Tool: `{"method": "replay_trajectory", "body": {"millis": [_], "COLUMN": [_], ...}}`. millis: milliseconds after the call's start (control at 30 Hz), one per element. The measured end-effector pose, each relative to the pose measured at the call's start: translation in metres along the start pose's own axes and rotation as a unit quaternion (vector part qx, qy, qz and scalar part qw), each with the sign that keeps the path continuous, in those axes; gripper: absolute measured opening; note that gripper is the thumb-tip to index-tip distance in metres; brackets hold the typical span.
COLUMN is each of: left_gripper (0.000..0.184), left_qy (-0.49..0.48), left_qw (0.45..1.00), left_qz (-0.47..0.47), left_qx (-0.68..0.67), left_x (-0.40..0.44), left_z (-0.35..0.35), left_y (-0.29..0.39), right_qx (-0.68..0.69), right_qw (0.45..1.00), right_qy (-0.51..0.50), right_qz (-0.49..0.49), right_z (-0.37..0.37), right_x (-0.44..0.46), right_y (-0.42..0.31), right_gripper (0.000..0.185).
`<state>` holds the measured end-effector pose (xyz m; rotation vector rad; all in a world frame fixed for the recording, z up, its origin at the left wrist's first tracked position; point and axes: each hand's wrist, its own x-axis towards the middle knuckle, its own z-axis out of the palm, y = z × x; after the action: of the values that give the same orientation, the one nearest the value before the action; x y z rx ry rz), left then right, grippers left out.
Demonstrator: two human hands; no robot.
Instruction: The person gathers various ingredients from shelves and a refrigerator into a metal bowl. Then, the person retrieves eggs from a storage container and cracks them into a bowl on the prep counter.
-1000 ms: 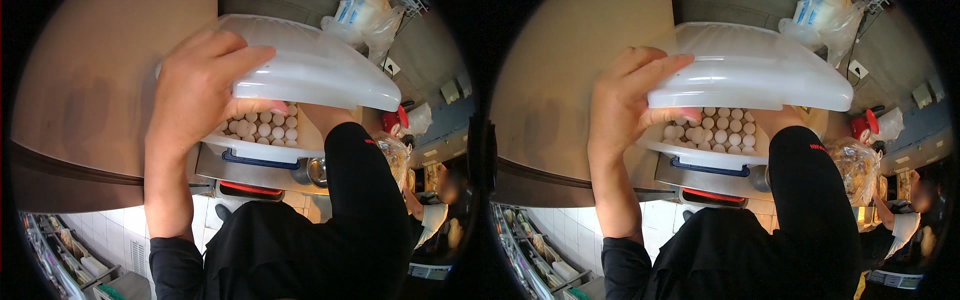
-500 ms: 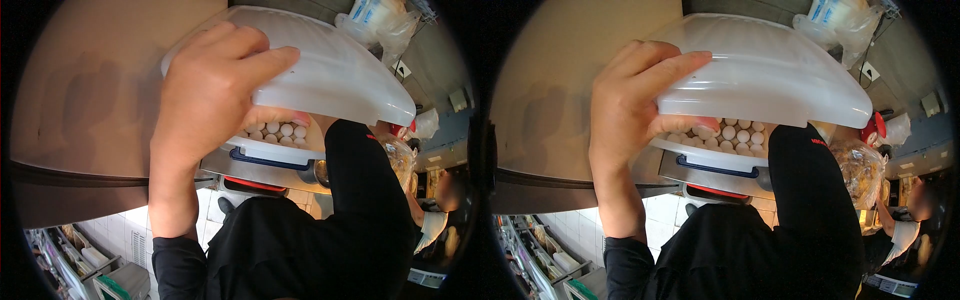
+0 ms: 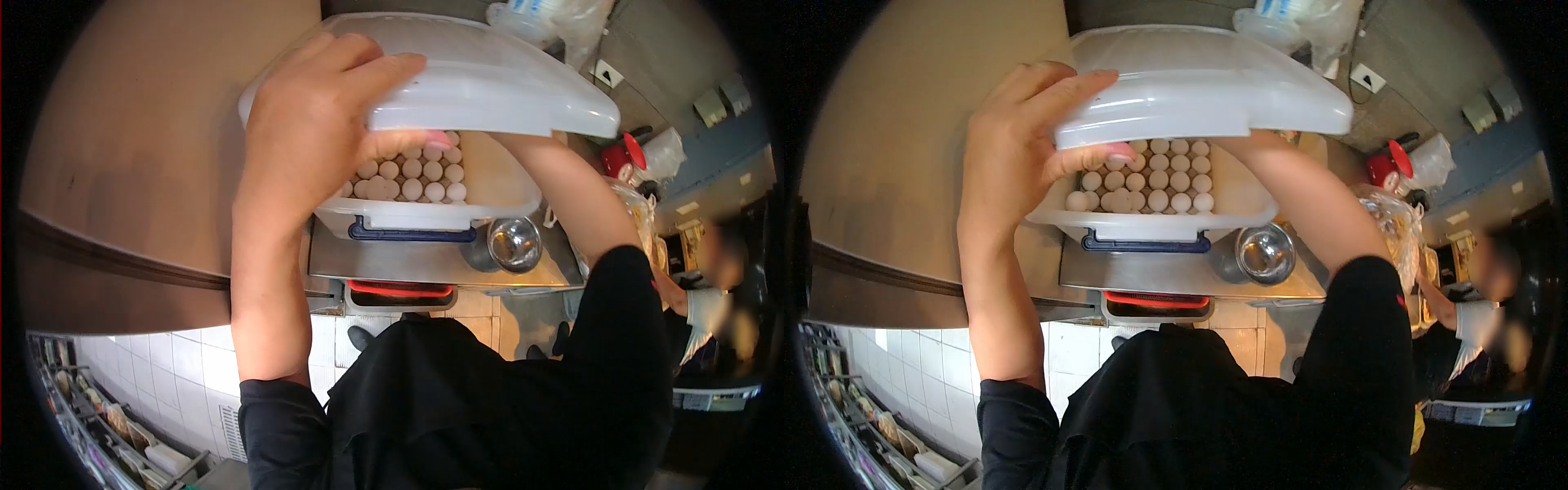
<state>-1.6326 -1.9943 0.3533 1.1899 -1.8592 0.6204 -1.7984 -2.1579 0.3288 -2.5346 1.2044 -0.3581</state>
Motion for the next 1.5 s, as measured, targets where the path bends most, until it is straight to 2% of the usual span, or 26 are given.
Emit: {"method": "replay_trajectory", "body": {"millis": [100,167,233,300,367,400,467,500,567,600,633,667,700,733,800,933,1000,1033,1100,1167,1200,1300,1367,1433,1467,1500], "left_gripper": [0.057,0.057,0.056,0.059,0.061,0.066,0.070,0.070,0.063,0.059,0.055,0.053,0.053,0.056,0.062,0.048,0.043,0.038,0.034,0.031,0.031,0.030,0.032,0.036,0.038,0.040], "left_qy": [-0.013,-0.027,-0.042,-0.083,-0.128,-0.167,-0.221,-0.228,-0.177,-0.173,-0.190,-0.226,-0.274,-0.370,-0.457,-0.388,-0.344,-0.333,-0.313,-0.309,-0.299,-0.203,-0.141,-0.070,0.075,0.226], "left_qw": [1.000,1.000,0.999,0.996,0.990,0.983,0.971,0.969,0.979,0.983,0.977,0.970,0.945,0.902,0.855,0.877,0.890,0.899,0.909,0.892,0.892,0.877,0.788,0.748,0.641,0.515], "left_qz": [-0.008,-0.014,-0.020,-0.041,-0.061,-0.070,-0.086,-0.084,-0.075,-0.062,-0.076,-0.042,-0.083,-0.134,-0.168,-0.241,-0.263,-0.253,-0.259,-0.306,-0.324,-0.427,-0.593,-0.659,-0.754,-0.801], "left_qx": [0.006,0.007,-0.009,-0.013,-0.018,-0.019,-0.032,-0.034,0.067,0.018,-0.066,-0.075,-0.160,-0.176,-0.176,-0.149,-0.139,-0.126,-0.095,-0.120,-0.100,-0.089,-0.087,-0.034,-0.120,-0.204], "left_x": [-0.002,-0.008,-0.021,-0.041,-0.066,-0.079,-0.087,-0.085,-0.084,-0.083,-0.094,-0.092,-0.102,-0.116,-0.148,-0.201,-0.212,-0.217,-0.234,-0.266,-0.285,-0.353,-0.416,-0.495,-0.534,-0.564], "left_z": [-0.004,-0.004,-0.001,0.002,0.009,0.013,0.011,0.009,0.010,0.014,0.028,0.039,0.064,0.093,0.164,0.276,0.278,0.266,0.230,0.179,0.151,0.063,0.004,-0.047,-0.077,-0.109], "left_y": [0.006,0.010,0.014,0.023,0.029,0.030,0.044,0.057,0.085,0.106,0.129,0.157,0.180,0.200,0.224,0.236,0.235,0.235,0.230,0.228,0.227,0.230,0.230,0.232,0.233,0.236], "right_qx": [0.168,0.290,0.398,0.507,0.634,0.637,0.748,0.751,0.800,0.801,0.822,0.842,0.842,0.844,0.846,0.812,0.793,0.772,0.762,0.741,0.720,0.674,0.636,0.573,0.551,0.530], "right_qw": [0.982,0.945,0.911,0.853,0.767,0.765,0.643,0.638,0.562,0.561,0.527,0.492,0.492,0.487,0.475,0.523,0.550,0.576,0.573,0.565,0.583,0.588,0.582,0.592,0.602,0.599], "right_qy": [-0.018,-0.059,-0.018,-0.009,0.003,0.004,0.089,0.092,0.132,0.131,0.121,0.109,0.100,0.089,0.064,-0.035,-0.081,-0.121,-0.171,-0.241,-0.274,-0.366,-0.451,-0.505,-0.524,-0.558], "right_qz": [0.087,0.139,0.108,0.126,0.099,0.098,0.140,0.145,0.162,0.164,0.178,0.193,0.196,0.206,0.235,0.258,0.250,0.239,0.248,0.272,0.258,0.257,0.232,0.257,0.242,0.220], "right_z": [-0.028,-0.034,-0.038,-0.023,0.005,0.025,0.067,0.085,0.117,0.130,0.140,0.150,0.158,0.164,0.173,0.190,0.203,0.211,0.235,0.257,0.269,0.304,0.323,0.345,0.367,0.385], "right_x": [-0.066,-0.107,-0.173,-0.228,-0.276,-0.297,-0.336,-0.350,-0.371,-0.378,-0.385,-0.391,-0.395,-0.398,-0.400,-0.413,-0.421,-0.423,-0.428,-0.423,-0.416,-0.388,-0.356,-0.328,-0.314,-0.300], "right_y": [0.020,0.079,0.102,0.141,0.177,0.192,0.221,0.231,0.251,0.261,0.271,0.280,0.287,0.295,0.302,0.319,0.322,0.322,0.317,0.300,0.287,0.228,0.171,0.106,0.076,0.045], "right_gripper": [0.033,0.037,0.046,0.049,0.047,0.047,0.042,0.042,0.039,0.039,0.036,0.034,0.034,0.034,0.032,0.027,0.029,0.030,0.030,0.028,0.026,0.027,0.028,0.029,0.031,0.031]}}
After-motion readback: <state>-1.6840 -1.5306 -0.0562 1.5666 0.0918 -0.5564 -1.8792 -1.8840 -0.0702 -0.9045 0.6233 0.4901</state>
